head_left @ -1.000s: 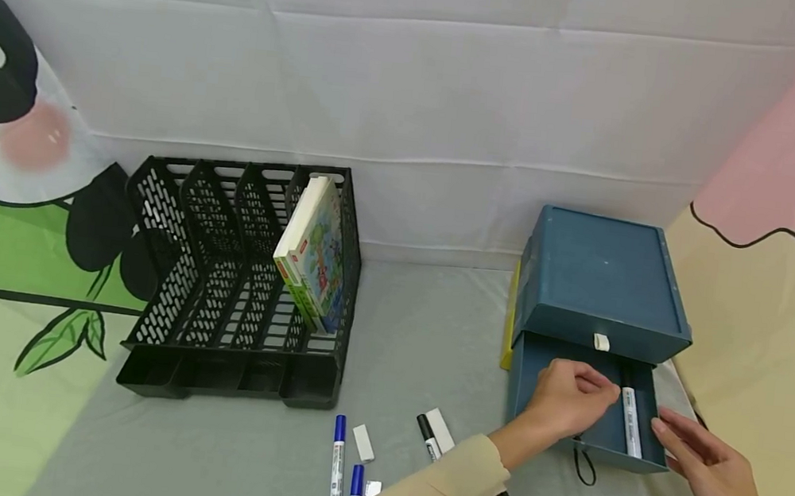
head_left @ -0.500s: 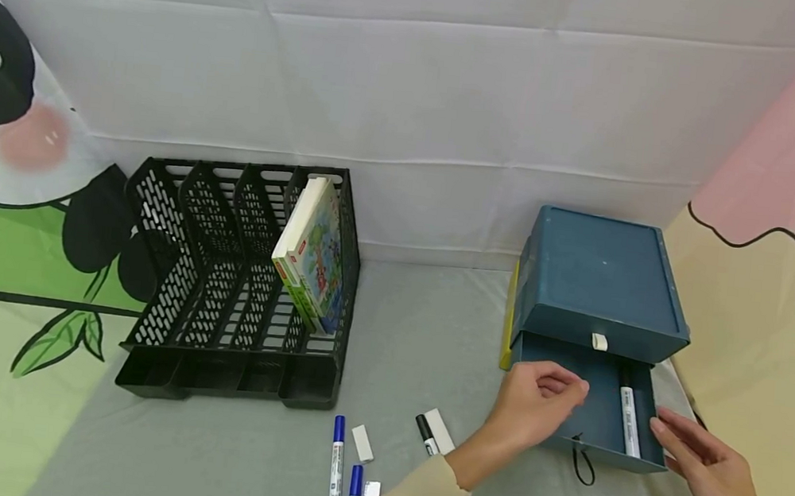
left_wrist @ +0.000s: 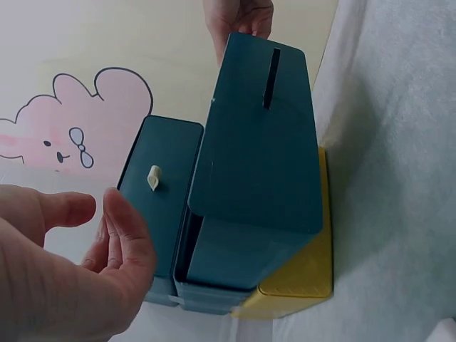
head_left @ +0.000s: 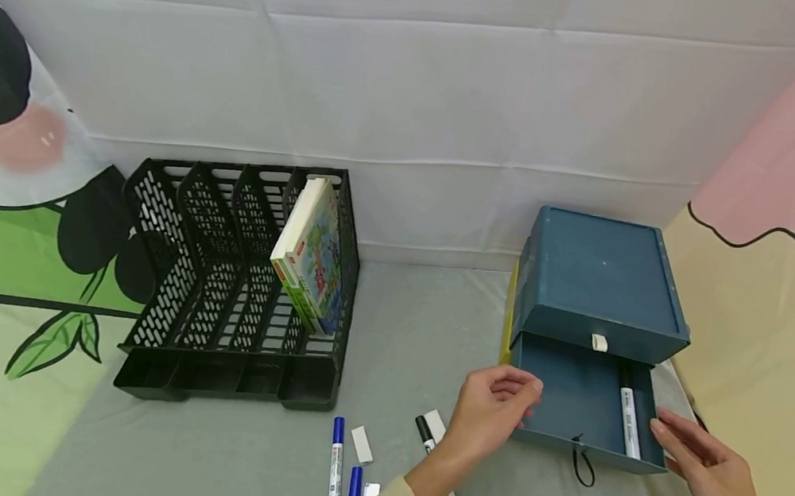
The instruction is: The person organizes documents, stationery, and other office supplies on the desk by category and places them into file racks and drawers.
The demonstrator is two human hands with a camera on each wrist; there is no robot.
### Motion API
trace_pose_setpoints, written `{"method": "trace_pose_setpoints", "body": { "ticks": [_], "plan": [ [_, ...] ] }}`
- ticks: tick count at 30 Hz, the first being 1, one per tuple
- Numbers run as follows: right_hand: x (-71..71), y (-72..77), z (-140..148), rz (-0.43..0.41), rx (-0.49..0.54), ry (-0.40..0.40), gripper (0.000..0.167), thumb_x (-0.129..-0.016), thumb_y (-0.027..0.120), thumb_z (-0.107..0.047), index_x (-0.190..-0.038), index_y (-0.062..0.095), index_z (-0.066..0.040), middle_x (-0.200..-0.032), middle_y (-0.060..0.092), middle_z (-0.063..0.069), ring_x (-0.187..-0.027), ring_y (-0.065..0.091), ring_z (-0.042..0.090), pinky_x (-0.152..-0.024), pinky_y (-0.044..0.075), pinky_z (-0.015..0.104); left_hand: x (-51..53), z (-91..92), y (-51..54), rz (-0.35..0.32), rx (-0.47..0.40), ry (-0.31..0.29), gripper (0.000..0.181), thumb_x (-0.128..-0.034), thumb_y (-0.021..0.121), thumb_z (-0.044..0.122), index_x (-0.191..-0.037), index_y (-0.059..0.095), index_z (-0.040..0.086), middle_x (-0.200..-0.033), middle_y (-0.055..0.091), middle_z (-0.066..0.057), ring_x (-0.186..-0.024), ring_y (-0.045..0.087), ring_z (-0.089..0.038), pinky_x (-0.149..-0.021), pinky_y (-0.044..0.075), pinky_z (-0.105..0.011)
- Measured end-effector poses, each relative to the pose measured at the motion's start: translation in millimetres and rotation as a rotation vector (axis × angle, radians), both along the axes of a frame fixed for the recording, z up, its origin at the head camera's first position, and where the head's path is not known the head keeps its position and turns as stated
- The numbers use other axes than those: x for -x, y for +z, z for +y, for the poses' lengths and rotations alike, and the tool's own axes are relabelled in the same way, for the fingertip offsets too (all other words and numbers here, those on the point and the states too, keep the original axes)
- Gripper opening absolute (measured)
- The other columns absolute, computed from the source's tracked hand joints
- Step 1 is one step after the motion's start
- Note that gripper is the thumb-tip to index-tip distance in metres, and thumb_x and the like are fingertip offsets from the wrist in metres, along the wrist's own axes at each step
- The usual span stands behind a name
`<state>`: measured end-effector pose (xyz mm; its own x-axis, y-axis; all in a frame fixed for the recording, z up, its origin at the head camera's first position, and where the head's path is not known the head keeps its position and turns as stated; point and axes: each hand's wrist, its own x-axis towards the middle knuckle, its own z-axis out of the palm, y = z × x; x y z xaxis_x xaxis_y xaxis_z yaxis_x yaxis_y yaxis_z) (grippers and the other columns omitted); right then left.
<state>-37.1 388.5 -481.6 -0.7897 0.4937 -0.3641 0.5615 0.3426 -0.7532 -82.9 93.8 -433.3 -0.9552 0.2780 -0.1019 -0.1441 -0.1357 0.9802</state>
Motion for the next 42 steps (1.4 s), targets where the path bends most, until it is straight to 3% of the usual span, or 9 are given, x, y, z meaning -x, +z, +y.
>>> {"method": "trace_pose_setpoints", "body": {
  "ticks": [5, 13, 16, 26, 34, 37, 40, 42],
  "plan": [
    [0.1, -0.9, 1, -0.002, -0.005, 0.005, 0.076, -0.098, 0.062, -0.055, -0.152, 0.048, -0.004, -0.154, 0.042, 0.022, -0.099, 0.054, 0.005, -0.069, 0.052, 0.012, -2.2, -13.0, -8.9, -0.043, -0.013, 0.042, 0.014, -0.096, 0.073, 0.016, -0.103, 0.075, 0.003, -0.09, 0.074, -0.012, -0.077, 0.071, -0.029, -0.06, 0.054, -0.021],
    [-1.6, -0.4, 4, 0.002, 0.003, 0.028, 0.078, -0.096, 0.064, -0.057, -0.151, 0.049, -0.004, -0.149, 0.047, 0.021, -0.083, 0.054, -0.01, -0.07, 0.054, 0.014, -6.5, -31.3, -29.5, -0.079, -0.031, 0.136, 0.016, -0.0955, 0.072, 0.009, -0.102, 0.073, -0.006, -0.087, 0.074, -0.014, -0.067, 0.066, -0.015, -0.056, 0.051, -0.018],
    [-1.7, -0.5, 4, 0.004, 0.006, 0.031, 0.079, -0.096, 0.064, -0.058, -0.151, 0.05, -0.004, -0.147, 0.049, 0.019, -0.084, 0.054, -0.01, -0.071, 0.054, 0.014, -7.9, -37.7, -36.0, -0.096, -0.023, 0.158, 0.016, -0.0958, 0.072, 0.01, -0.102, 0.074, -0.005, -0.087, 0.074, -0.013, -0.067, 0.065, -0.012, -0.056, 0.051, -0.018],
    [-3.9, -1.2, 5, 0.032, 0.001, 0.033, 0.078, -0.094, 0.067, -0.058, -0.148, 0.053, -0.004, -0.121, 0.057, -0.011, -0.083, 0.055, -0.012, -0.07, 0.055, 0.014, -17.6, -54.7, -60.4, -0.144, 0.019, 0.241, 0.021, -0.0957, 0.071, 0.009, -0.111, 0.071, -0.007, -0.089, 0.072, -0.008, -0.068, 0.066, -0.012, -0.056, 0.052, -0.02],
    [-3.6, -0.5, 4, 0.019, 0.005, 0.025, 0.077, -0.095, 0.066, -0.058, -0.149, 0.053, -0.005, -0.138, 0.055, 0.01, -0.084, 0.054, -0.011, -0.07, 0.055, 0.014, -28.7, -65.0, -80.0, -0.145, 0.077, 0.334, 0.026, -0.0908, 0.071, -0.001, -0.114, 0.066, -0.011, -0.088, 0.069, -0.008, -0.073, 0.065, -0.016, -0.06, 0.057, -0.025],
    [-4.1, -0.5, 4, 0.034, 0.009, 0.024, 0.076, -0.094, 0.068, -0.058, -0.147, 0.055, -0.005, -0.122, 0.06, -0.007, -0.083, 0.055, -0.012, -0.07, 0.055, 0.014, -32.8, -68.4, -87.6, -0.143, 0.134, 0.364, 0.028, -0.0882, 0.072, -0.002, -0.113, 0.064, -0.011, -0.088, 0.068, -0.009, -0.073, 0.065, -0.016, -0.059, 0.057, -0.025],
    [-5.0, -0.5, 5, 0.05, 0.017, 0.024, 0.074, -0.093, 0.069, -0.057, -0.146, 0.057, -0.006, -0.106, 0.054, -0.025, -0.082, 0.056, -0.012, -0.07, 0.055, 0.015, -36.2, -71.0, -95.7, -0.129, 0.217, 0.383, 0.032, -0.0847, 0.075, -0.003, -0.113, 0.064, -0.011, -0.09, 0.067, -0.01, -0.074, 0.064, -0.016, -0.059, 0.056, -0.024],
    [-5.1, -0.4, 4, 0.053, 0.019, 0.024, 0.074, -0.093, 0.069, -0.057, -0.145, 0.058, -0.006, -0.103, 0.051, -0.029, -0.082, 0.057, -0.012, -0.07, 0.055, 0.015, -37.9, -71.8, -101.1, -0.108, 0.278, 0.393, 0.034, -0.0819, 0.077, -0.004, -0.113, 0.064, -0.011, -0.092, 0.066, -0.011, -0.076, 0.065, -0.016, -0.061, 0.056, -0.024]
  ]
}}
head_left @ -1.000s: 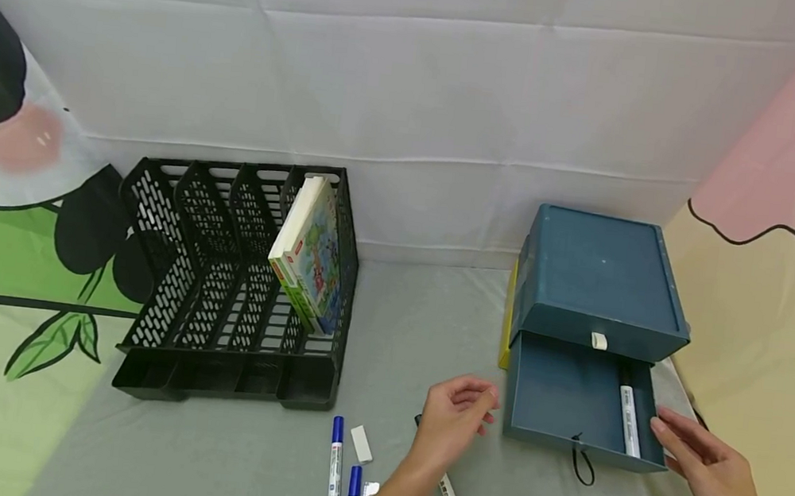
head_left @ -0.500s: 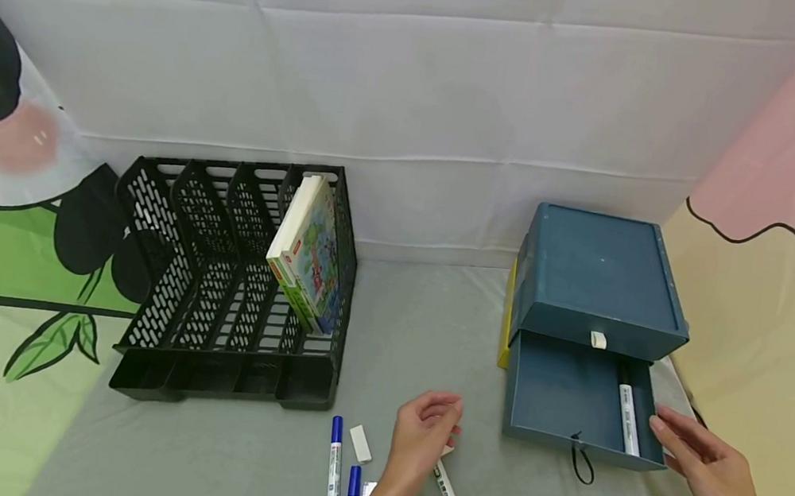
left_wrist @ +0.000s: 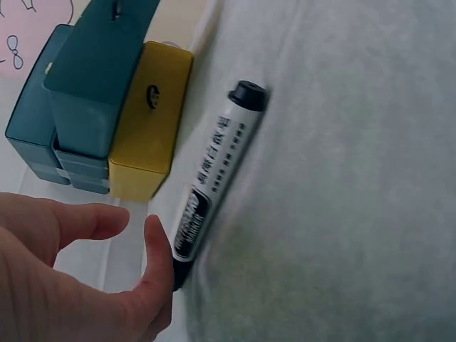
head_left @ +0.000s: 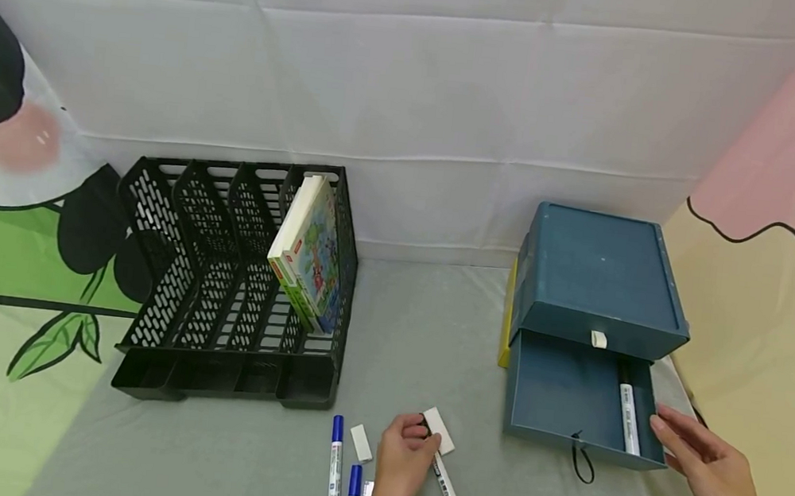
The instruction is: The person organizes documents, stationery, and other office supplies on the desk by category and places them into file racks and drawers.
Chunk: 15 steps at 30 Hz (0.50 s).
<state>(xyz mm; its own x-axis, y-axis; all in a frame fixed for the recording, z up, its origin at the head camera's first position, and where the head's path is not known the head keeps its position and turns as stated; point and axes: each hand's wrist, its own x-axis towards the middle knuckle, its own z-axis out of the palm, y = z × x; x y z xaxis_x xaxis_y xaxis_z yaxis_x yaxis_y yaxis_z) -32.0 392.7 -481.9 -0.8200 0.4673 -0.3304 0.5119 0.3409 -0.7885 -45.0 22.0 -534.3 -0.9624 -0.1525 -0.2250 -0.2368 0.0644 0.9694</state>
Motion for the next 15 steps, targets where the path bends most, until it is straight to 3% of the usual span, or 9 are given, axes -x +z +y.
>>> {"method": "trace_pose_setpoints", "body": {
  "ticks": [4, 12, 15],
  "plan": [
    [0.7, 0.9, -1, 0.002, -0.003, 0.0, 0.074, -0.093, 0.069, -0.056, -0.146, 0.057, -0.006, -0.104, 0.051, -0.028, -0.082, 0.057, -0.012, -0.07, 0.055, 0.014, -1.8, -0.7, -8.9, 0.037, 0.103, 0.014, 0.037, -0.078, 0.08, -0.003, -0.111, 0.064, -0.009, -0.094, 0.067, -0.012, -0.078, 0.068, -0.019, -0.066, 0.056, -0.026],
    [-0.4, 1.3, -2, 0.035, -0.01, 0.0, 0.069, -0.094, 0.07, -0.053, -0.144, 0.059, -0.006, -0.098, 0.051, -0.033, -0.082, 0.058, -0.011, -0.069, 0.054, 0.014, -2.5, 2.5, -17.2, 0.037, 0.166, 0.05, 0.049, -0.0686, 0.08, -0.008, -0.113, 0.061, -0.011, -0.096, 0.064, -0.011, -0.08, 0.065, -0.019, -0.068, 0.054, -0.029],
    [-0.9, 0.5, -2, 0.026, -0.011, 0.004, 0.072, -0.094, 0.07, -0.054, -0.145, 0.057, -0.005, -0.099, 0.051, -0.032, -0.082, 0.057, -0.011, -0.069, 0.055, 0.014, -4.0, 3.6, -18.5, 0.052, 0.227, 0.049, 0.052, -0.0665, 0.079, -0.008, -0.115, 0.06, -0.011, -0.096, 0.061, -0.009, -0.079, 0.064, -0.018, -0.067, 0.053, -0.03]
  ]
}}
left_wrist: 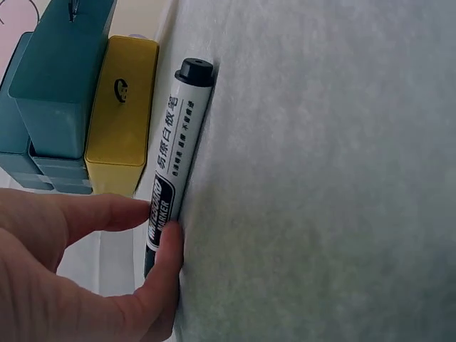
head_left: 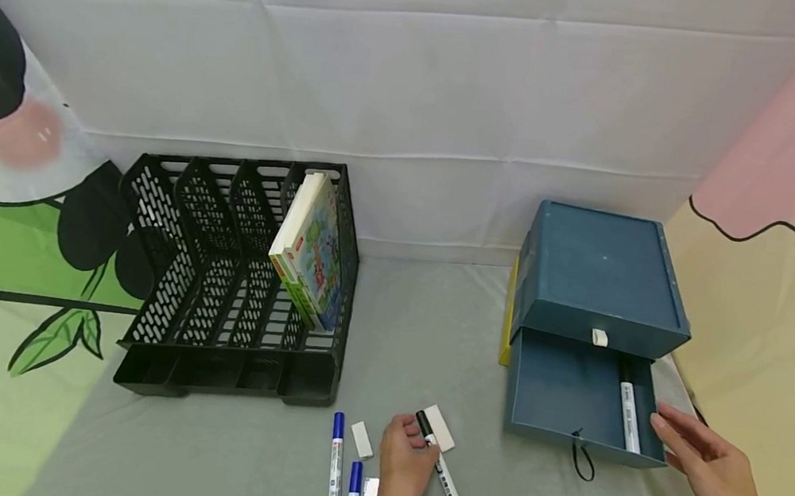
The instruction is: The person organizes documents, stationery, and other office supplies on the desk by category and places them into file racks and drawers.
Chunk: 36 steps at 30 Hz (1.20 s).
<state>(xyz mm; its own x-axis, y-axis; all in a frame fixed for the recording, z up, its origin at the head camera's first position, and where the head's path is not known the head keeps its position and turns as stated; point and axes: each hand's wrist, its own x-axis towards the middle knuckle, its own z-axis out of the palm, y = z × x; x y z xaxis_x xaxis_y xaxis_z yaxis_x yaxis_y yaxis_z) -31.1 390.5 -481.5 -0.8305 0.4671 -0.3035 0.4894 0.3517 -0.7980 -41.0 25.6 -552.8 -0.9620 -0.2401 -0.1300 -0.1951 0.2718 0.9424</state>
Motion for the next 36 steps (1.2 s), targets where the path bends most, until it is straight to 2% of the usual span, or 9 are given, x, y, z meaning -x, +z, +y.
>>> {"method": "trace_pose_setpoints", "body": {
  "ticks": [5, 9, 14, 25, 30, 36],
  "plan": [
    [2.2, -0.8, 1.7, -0.04, -0.003, -0.004, 0.076, -0.094, 0.068, -0.056, -0.148, 0.054, -0.004, -0.111, 0.057, -0.018, -0.082, 0.057, -0.01, -0.07, 0.055, 0.014, -0.4, 4.1, -0.9, 0.024, 0.103, 0.006, 0.055, -0.0643, 0.079, -0.005, -0.115, 0.06, -0.01, -0.094, 0.059, -0.007, -0.075, 0.06, -0.015, -0.066, 0.051, -0.03],
    [3.1, -1.1, 2.9, -0.053, -0.016, -0.016, 0.076, -0.095, 0.067, -0.056, -0.148, 0.053, -0.004, -0.127, 0.06, 0.001, -0.083, 0.056, -0.009, -0.07, 0.054, 0.014, 1.0, 9.0, -0.5, 0.018, 0.133, 0.022, 0.054, -0.062, 0.079, -0.004, -0.113, 0.061, -0.008, -0.092, 0.058, -0.006, -0.074, 0.057, -0.013, -0.066, 0.05, -0.029],
    [3.5, -1.6, 2.2, -0.067, -0.013, -0.017, 0.077, -0.096, 0.065, -0.056, -0.15, 0.051, -0.003, -0.143, 0.052, 0.019, -0.083, 0.055, -0.009, -0.07, 0.054, 0.014, 1.4, 9.7, 0.7, 0.008, 0.141, 0.034, 0.053, -0.0604, 0.078, -0.004, -0.11, 0.062, -0.008, -0.091, 0.059, -0.006, -0.073, 0.059, -0.014, -0.065, 0.051, -0.03],
    [4.9, -0.3, 1.3, -0.092, -0.01, -0.01, 0.08, -0.097, 0.061, -0.059, -0.153, 0.047, -0.004, -0.154, 0.043, 0.022, -0.093, 0.053, -0.001, -0.07, 0.054, 0.013, 2.1, 5.9, 2.7, -0.004, 0.112, 0.009, 0.051, -0.0621, 0.08, -0.003, -0.11, 0.063, -0.008, -0.092, 0.061, -0.006, -0.073, 0.062, -0.015, -0.064, 0.053, -0.029],
    [4.9, 0.2, 1.5, -0.093, -0.004, -0.014, 0.08, -0.097, 0.062, -0.059, -0.153, 0.047, -0.004, -0.153, 0.044, 0.022, -0.092, 0.053, -0.003, -0.07, 0.054, 0.013, 2.2, 5.9, 4.8, -0.017, 0.117, 0.008, 0.051, -0.0621, 0.08, -0.003, -0.11, 0.063, -0.006, -0.093, 0.062, -0.006, -0.072, 0.061, -0.013, -0.064, 0.053, -0.028],
    [4.7, -0.4, 1.2, -0.092, -0.001, -0.02, 0.078, -0.097, 0.062, -0.057, -0.153, 0.047, -0.004, -0.154, 0.043, 0.022, -0.097, 0.054, 0.002, -0.07, 0.053, 0.013, 2.3, 3.1, 4.6, -0.015, 0.022, 0.004, 0.05, -0.0622, 0.078, -0.006, -0.11, 0.064, -0.01, -0.093, 0.065, -0.008, -0.073, 0.061, -0.014, -0.063, 0.052, -0.025]
  ]
}}
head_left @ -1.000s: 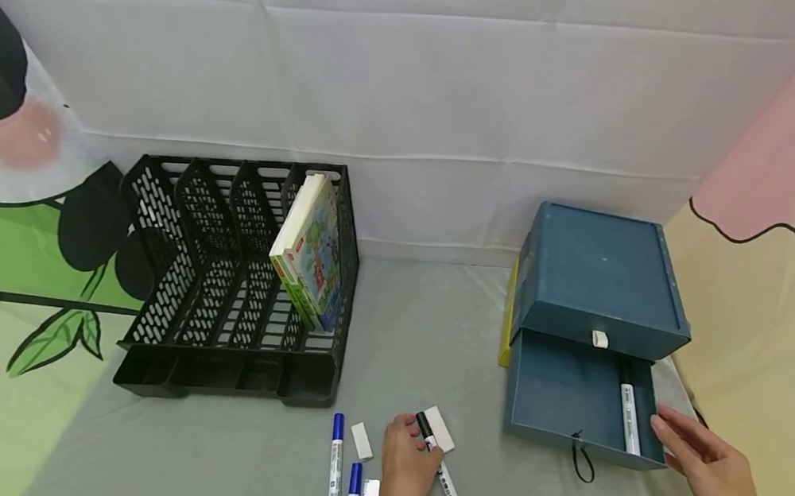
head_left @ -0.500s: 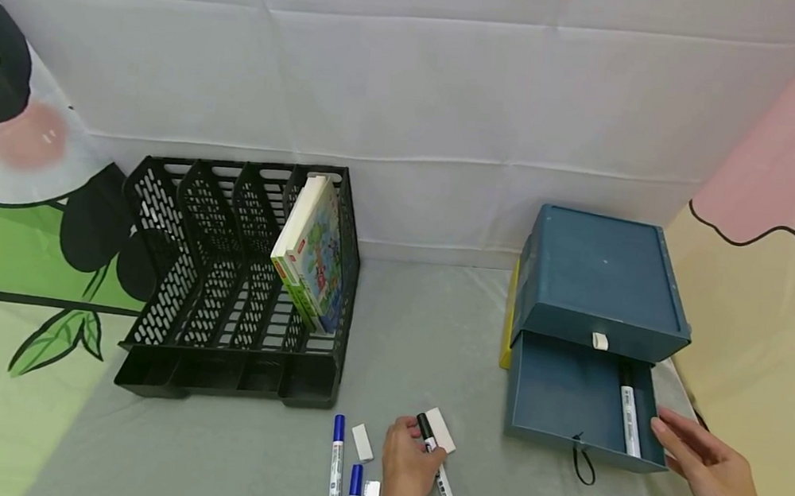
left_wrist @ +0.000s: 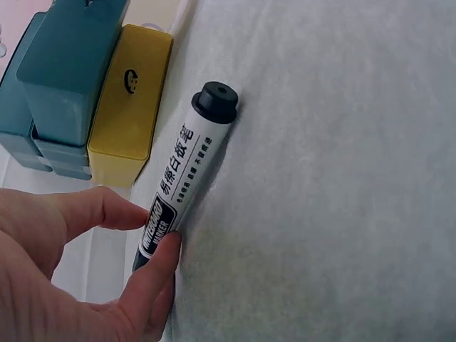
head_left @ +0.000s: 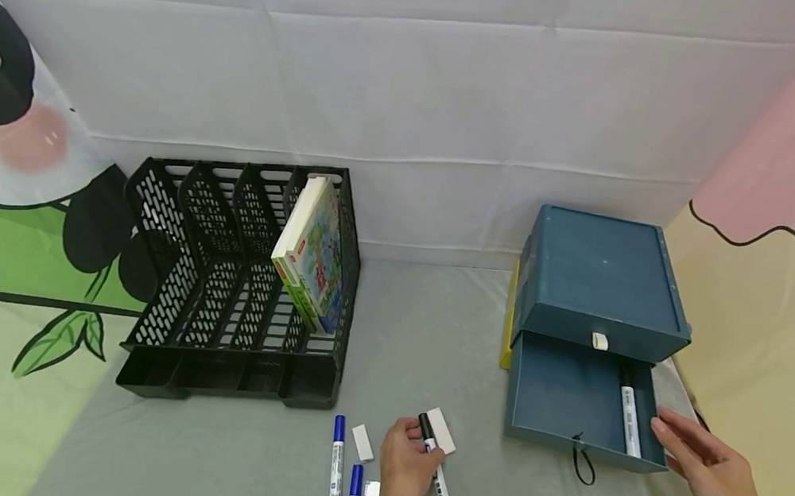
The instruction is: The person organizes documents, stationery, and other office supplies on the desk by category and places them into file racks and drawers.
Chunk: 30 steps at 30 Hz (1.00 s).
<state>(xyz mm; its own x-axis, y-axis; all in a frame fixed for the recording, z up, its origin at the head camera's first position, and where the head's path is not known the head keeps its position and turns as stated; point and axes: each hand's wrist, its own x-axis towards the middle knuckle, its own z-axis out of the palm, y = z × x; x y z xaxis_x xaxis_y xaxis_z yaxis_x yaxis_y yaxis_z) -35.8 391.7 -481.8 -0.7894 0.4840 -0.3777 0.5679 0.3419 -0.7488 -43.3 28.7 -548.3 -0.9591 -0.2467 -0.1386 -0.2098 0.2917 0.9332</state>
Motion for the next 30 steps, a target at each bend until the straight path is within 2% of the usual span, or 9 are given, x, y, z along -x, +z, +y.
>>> {"method": "trace_pose_setpoints", "body": {
  "ticks": [8, 15, 21, 30],
  "plan": [
    [-1.6, -1.1, 1, 0.012, -0.01, 0.013, 0.078, -0.098, 0.061, -0.057, -0.152, 0.048, -0.003, -0.153, 0.043, 0.024, -0.091, 0.053, -0.004, -0.069, 0.053, 0.012, 1.9, -9.6, 0.1, -0.033, -0.147, -0.036, 0.046, -0.0648, 0.079, -0.008, -0.109, 0.066, -0.014, -0.089, 0.065, -0.009, -0.075, 0.062, -0.015, -0.064, 0.053, -0.021],
    [-1.6, -0.3, 1, 0.01, 0.001, 0.016, 0.079, -0.097, 0.063, -0.058, -0.152, 0.048, -0.003, -0.152, 0.045, 0.023, -0.086, 0.053, -0.008, -0.069, 0.054, 0.013, 2.1, -14.7, 1.2, -0.025, -0.153, -0.017, 0.046, -0.0688, 0.076, -0.009, -0.113, 0.064, -0.017, -0.086, 0.071, -0.012, -0.075, 0.068, -0.019, -0.066, 0.057, -0.026],
    [-2.4, 0.4, 2, 0.022, 0.0, 0.024, 0.079, -0.096, 0.064, -0.057, -0.15, 0.05, -0.002, -0.144, 0.051, 0.019, -0.081, 0.054, -0.012, -0.07, 0.054, 0.014, 3.3, -15.1, 2.9, -0.03, -0.225, -0.005, 0.048, -0.0717, 0.076, -0.011, -0.118, 0.064, -0.014, -0.088, 0.072, -0.012, -0.077, 0.069, -0.019, -0.067, 0.057, -0.024],
    [-2.1, 1.1, 2, 0.022, 0.006, 0.034, 0.079, -0.096, 0.063, -0.058, -0.151, 0.049, -0.003, -0.15, 0.045, 0.023, -0.081, 0.054, -0.012, -0.07, 0.055, 0.014, 1.3, -13.5, 5.1, -0.017, -0.26, -0.018, 0.05, -0.08, 0.077, -0.006, -0.128, 0.062, -0.009, -0.1, 0.072, -0.011, -0.082, 0.072, -0.02, -0.069, 0.057, -0.024]
  ]
}}
